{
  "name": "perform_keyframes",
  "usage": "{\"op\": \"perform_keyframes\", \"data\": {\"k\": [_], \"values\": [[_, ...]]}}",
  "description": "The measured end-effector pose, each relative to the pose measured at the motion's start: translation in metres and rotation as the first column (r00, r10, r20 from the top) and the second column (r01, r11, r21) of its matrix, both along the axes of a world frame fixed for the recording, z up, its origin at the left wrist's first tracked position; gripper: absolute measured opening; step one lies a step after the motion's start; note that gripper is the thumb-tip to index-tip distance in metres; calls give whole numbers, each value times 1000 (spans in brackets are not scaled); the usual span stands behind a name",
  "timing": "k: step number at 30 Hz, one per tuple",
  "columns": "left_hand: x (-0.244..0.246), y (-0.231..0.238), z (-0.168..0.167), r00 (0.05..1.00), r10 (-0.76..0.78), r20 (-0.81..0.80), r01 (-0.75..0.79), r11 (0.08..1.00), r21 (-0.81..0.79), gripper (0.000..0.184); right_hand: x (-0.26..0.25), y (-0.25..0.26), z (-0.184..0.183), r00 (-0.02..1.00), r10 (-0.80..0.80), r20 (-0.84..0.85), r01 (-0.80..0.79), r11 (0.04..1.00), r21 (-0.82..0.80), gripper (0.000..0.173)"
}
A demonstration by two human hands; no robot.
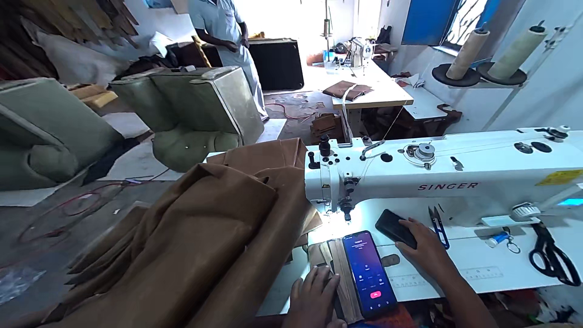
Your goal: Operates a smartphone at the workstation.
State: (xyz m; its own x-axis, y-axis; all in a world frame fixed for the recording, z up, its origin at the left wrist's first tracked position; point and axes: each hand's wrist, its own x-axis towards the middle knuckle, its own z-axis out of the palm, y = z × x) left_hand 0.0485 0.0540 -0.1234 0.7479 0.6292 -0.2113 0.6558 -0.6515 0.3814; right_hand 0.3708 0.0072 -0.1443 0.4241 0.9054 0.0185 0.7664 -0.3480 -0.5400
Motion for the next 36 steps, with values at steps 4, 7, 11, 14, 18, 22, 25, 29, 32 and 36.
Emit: {"op": "perform_keyframes", "data": {"k": [4, 7, 11, 14, 18, 22, 25, 29, 32, 36], "values": [[7, 1, -3, 999, -45, -9, 45, 999, 11, 76, 15, 15, -5, 997, -57, 56, 53, 997, 57, 57], [12, 5, -1, 996, -70, -49, 69, 997, -16, 79, 20, 26, 2, 998, -47, 46, 49, 997, -55, 72], [15, 5, -7, 997, -72, -13, 72, 996, 52, 81, 18, 23, 8, 997, -72, 39, 74, 996, -51, 70], [16, 9, -22, 988, -130, 83, 112, 973, 200, 82, 11, -13, 24, 995, -95, 18, 95, 996, 2, 69], [22, 21, -31, 973, -197, 122, 159, 950, 268, 81, 12, -79, 52, 955, -119, -271, 125, 992, 5, 73], [31, 29, -33, 958, -243, 155, 203, 950, 237, 82, 29, -158, 69, 809, -59, -585, 25, 998, -66, 68], [41, 39, -33, 955, -251, 155, 215, 952, 219, 86, 44, -212, 62, 639, -160, -752, -153, 932, -328, 51], [50, 49, -40, 959, -242, 150, 217, 963, 162, 90, 26, -272, 20, 683, -393, -616, -387, 521, -761, 48], [53, 51, -37, 959, -248, 133, 233, 965, 120, 91, -14, -272, 37, 810, -467, -356, -298, 195, -934, 48], [50, 52, -37, 959, -251, 133, 241, 967, 83, 92, -33, -286, 46, 896, -382, -227, -179, 156, -971, 55]]}}
